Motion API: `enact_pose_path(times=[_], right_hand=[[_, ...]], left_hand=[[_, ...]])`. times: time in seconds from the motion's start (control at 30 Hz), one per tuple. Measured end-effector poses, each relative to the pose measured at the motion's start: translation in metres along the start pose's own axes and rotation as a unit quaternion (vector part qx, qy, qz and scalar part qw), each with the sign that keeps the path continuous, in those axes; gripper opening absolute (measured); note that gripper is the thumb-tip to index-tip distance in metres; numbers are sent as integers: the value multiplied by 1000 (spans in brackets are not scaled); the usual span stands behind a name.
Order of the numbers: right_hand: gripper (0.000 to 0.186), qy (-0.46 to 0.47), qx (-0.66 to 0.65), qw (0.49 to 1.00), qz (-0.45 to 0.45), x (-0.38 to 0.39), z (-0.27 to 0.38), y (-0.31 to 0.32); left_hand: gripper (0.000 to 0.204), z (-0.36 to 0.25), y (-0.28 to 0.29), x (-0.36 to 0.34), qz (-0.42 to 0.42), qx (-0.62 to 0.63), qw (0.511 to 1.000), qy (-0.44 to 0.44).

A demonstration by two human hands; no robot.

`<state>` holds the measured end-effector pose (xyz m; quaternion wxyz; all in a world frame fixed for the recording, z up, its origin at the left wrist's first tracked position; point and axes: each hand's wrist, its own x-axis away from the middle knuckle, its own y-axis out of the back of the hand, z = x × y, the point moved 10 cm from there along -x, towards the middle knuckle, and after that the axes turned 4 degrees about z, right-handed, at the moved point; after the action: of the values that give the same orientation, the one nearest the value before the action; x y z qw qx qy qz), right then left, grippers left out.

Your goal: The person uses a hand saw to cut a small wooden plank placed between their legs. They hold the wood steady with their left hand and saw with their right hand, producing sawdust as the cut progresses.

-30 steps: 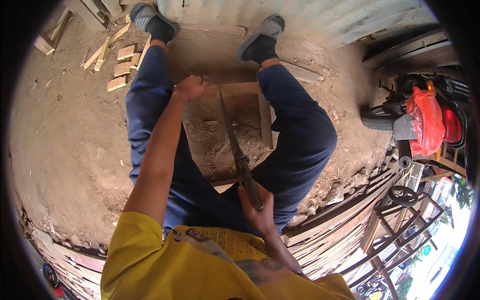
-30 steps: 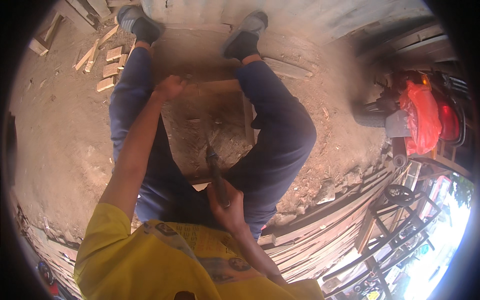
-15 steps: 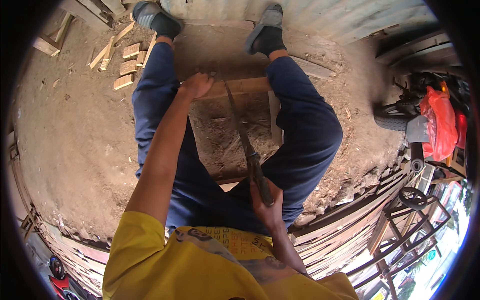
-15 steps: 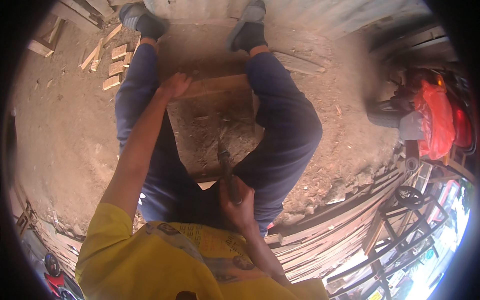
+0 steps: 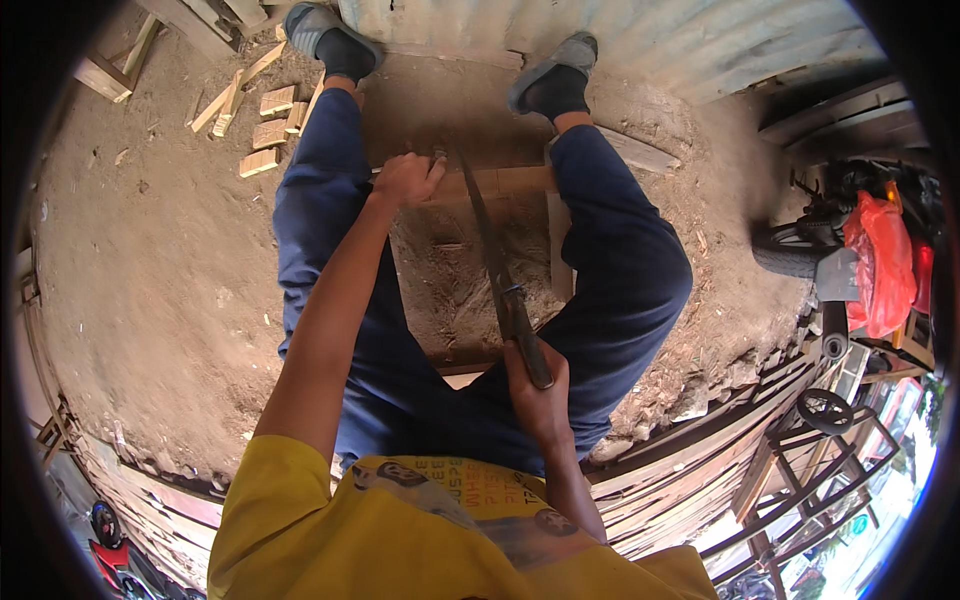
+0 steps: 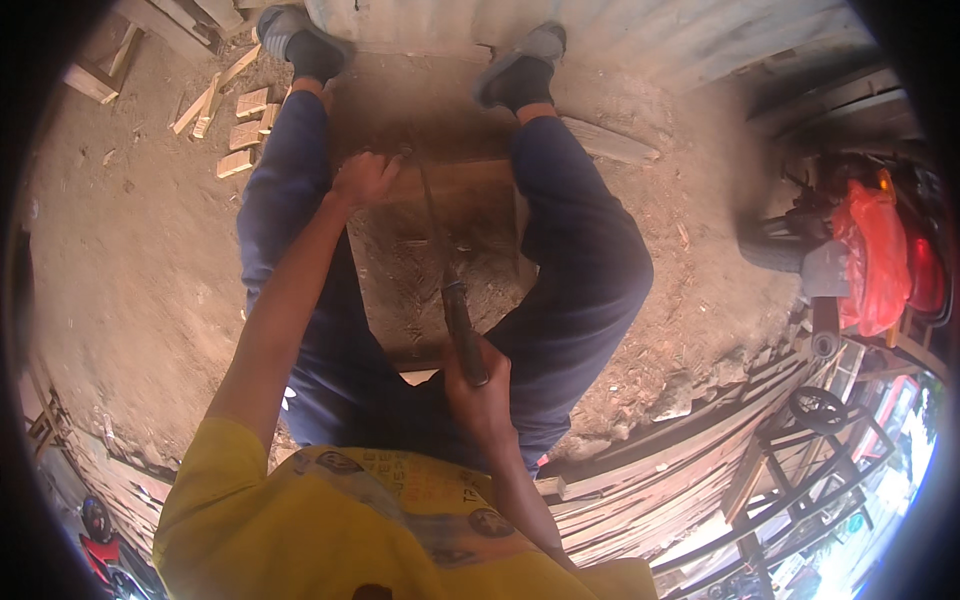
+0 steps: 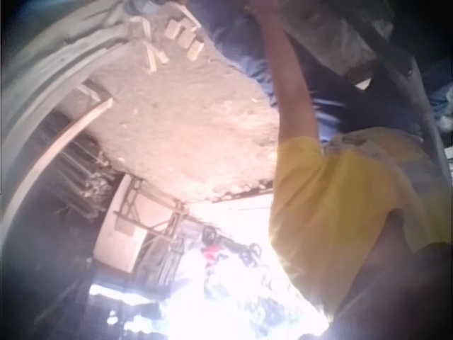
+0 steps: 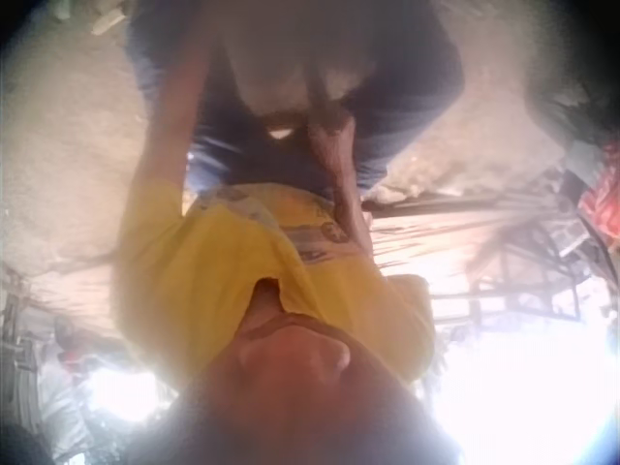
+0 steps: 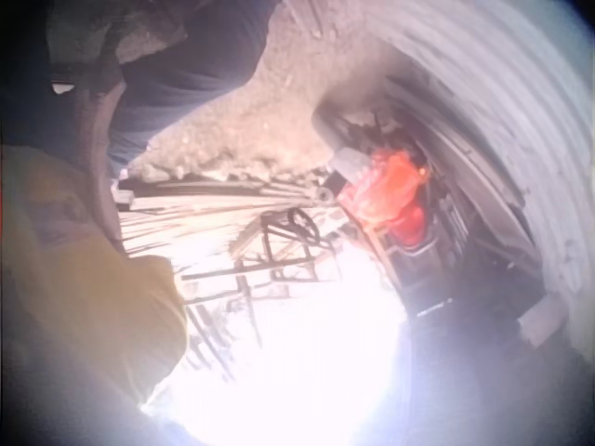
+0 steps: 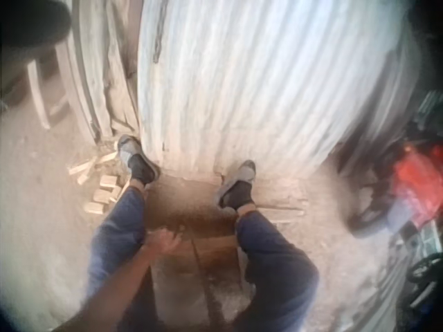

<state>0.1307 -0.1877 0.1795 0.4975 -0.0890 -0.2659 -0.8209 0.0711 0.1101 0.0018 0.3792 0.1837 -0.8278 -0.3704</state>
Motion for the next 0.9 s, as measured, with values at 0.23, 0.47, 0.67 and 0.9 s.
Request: enact_pose_path(times=[0.23, 0.47, 0.67, 0.9], right_hand=[[15, -77, 10, 997, 29, 43, 7, 28], [15, 13, 21, 1000, 14, 36, 0, 15], [16, -19, -4, 1000, -4, 32, -18, 36], [13, -15, -16, 1000, 15, 29, -23, 34]], left_hand=[[65, -26, -21, 31, -149, -152, 969, -127], [69, -24, -25, 20, -133, -134, 974, -124], [62, -41, -10, 18, -112, -132, 976, -134], [61, -38, -6, 14, -174, -168, 958, -156]])
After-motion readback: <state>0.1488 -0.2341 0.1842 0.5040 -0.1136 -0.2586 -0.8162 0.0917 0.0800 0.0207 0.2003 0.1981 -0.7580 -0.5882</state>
